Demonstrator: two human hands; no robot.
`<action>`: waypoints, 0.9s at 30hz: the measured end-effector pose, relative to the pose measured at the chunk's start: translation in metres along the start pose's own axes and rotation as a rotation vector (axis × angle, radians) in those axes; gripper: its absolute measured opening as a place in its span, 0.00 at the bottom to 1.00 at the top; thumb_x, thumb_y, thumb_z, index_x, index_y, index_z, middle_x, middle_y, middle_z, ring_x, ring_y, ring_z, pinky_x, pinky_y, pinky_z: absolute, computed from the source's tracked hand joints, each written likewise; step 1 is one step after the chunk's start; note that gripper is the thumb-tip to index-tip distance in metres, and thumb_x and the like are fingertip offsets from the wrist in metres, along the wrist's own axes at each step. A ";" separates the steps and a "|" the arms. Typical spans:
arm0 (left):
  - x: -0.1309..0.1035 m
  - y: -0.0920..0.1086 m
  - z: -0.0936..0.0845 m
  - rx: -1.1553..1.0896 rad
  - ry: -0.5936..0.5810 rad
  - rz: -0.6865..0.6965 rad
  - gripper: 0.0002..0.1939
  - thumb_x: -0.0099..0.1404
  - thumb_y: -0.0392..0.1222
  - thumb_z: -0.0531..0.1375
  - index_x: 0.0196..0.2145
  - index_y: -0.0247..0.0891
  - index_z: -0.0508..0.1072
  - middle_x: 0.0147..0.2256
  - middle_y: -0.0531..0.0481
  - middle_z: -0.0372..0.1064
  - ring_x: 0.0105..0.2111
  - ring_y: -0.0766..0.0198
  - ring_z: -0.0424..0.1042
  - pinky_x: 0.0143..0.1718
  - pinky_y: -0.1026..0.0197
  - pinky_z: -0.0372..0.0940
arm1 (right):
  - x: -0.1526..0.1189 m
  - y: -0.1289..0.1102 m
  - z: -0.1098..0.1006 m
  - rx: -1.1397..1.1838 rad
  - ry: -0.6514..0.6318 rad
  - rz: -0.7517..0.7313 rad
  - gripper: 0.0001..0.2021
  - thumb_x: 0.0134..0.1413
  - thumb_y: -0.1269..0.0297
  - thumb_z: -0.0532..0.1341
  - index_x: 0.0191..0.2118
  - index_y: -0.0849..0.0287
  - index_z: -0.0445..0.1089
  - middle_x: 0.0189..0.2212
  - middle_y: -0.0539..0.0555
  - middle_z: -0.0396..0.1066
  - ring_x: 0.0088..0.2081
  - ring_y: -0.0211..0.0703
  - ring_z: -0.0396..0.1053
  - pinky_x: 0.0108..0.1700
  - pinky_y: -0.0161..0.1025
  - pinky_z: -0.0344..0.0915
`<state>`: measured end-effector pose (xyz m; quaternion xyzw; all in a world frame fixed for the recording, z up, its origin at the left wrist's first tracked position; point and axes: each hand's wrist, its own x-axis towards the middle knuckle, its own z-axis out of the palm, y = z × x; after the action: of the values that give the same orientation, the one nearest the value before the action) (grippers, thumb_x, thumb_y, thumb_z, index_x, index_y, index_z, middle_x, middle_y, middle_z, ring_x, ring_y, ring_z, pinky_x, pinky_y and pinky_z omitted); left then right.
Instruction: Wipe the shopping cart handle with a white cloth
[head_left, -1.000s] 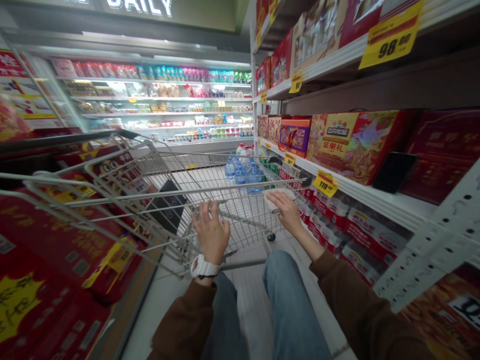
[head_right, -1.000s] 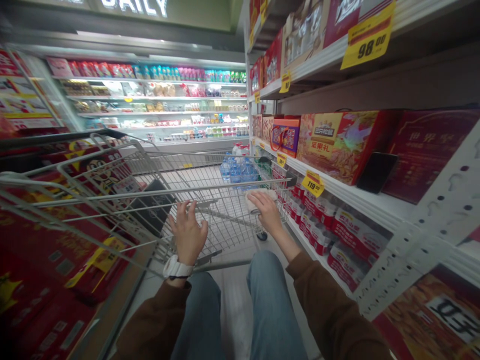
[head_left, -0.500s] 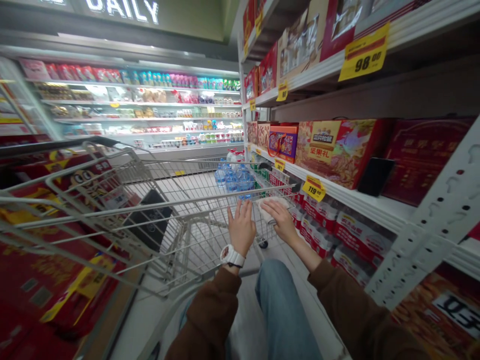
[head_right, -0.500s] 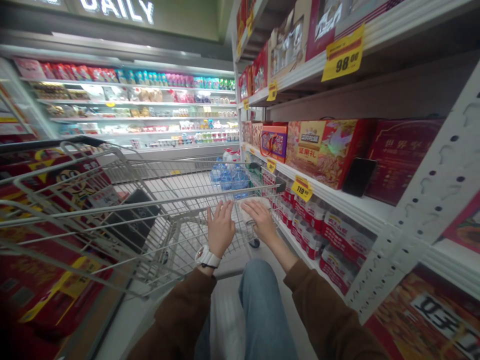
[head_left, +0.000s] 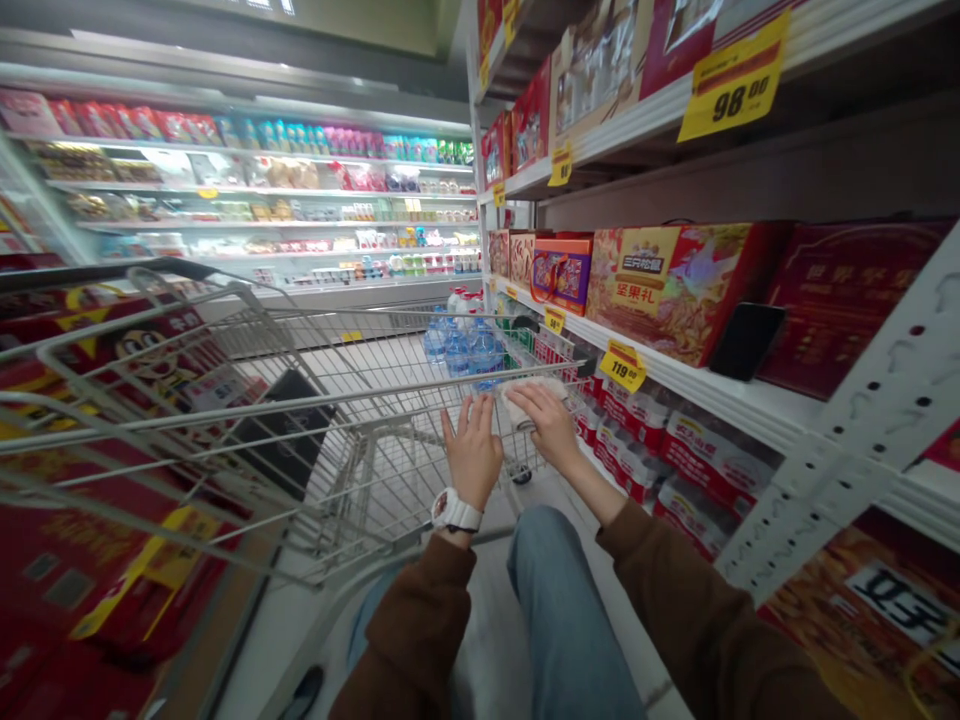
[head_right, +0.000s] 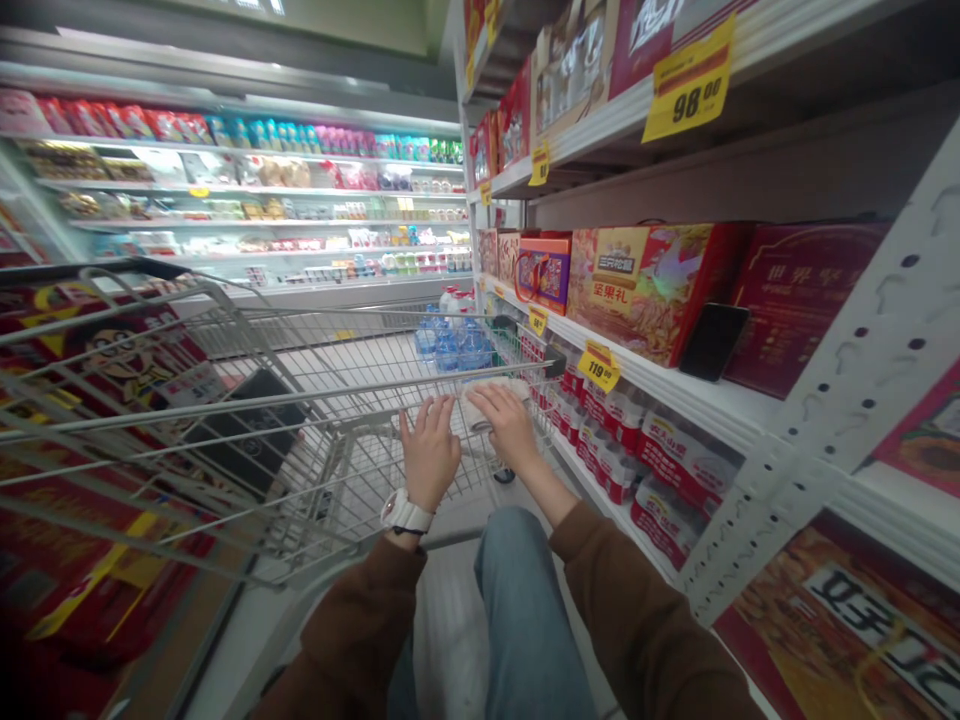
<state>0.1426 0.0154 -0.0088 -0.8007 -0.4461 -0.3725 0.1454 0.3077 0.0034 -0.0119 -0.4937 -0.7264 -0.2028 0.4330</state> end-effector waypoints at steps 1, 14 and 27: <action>-0.001 0.000 -0.001 -0.003 0.001 -0.003 0.31 0.63 0.32 0.50 0.64 0.36 0.62 0.64 0.43 0.61 0.66 0.52 0.56 0.69 0.36 0.37 | 0.001 0.000 0.000 -0.004 0.017 0.000 0.41 0.39 0.87 0.50 0.61 0.54 0.66 0.59 0.53 0.68 0.64 0.47 0.60 0.66 0.53 0.55; -0.011 -0.009 -0.009 0.015 0.011 -0.014 0.30 0.64 0.33 0.50 0.65 0.36 0.60 0.64 0.43 0.60 0.67 0.51 0.55 0.69 0.36 0.36 | -0.007 -0.003 -0.002 0.002 0.014 0.000 0.41 0.38 0.87 0.50 0.61 0.54 0.66 0.60 0.54 0.67 0.65 0.47 0.58 0.66 0.53 0.55; -0.019 -0.017 -0.020 -0.001 0.050 -0.055 0.27 0.65 0.34 0.50 0.62 0.36 0.64 0.62 0.43 0.63 0.66 0.50 0.56 0.69 0.37 0.38 | -0.013 -0.015 0.001 -0.033 0.031 0.000 0.40 0.40 0.87 0.51 0.61 0.53 0.67 0.60 0.55 0.68 0.64 0.49 0.58 0.65 0.53 0.57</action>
<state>0.1129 0.0021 -0.0105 -0.7788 -0.4638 -0.3963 0.1458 0.2958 -0.0087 -0.0212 -0.4976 -0.7161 -0.2225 0.4360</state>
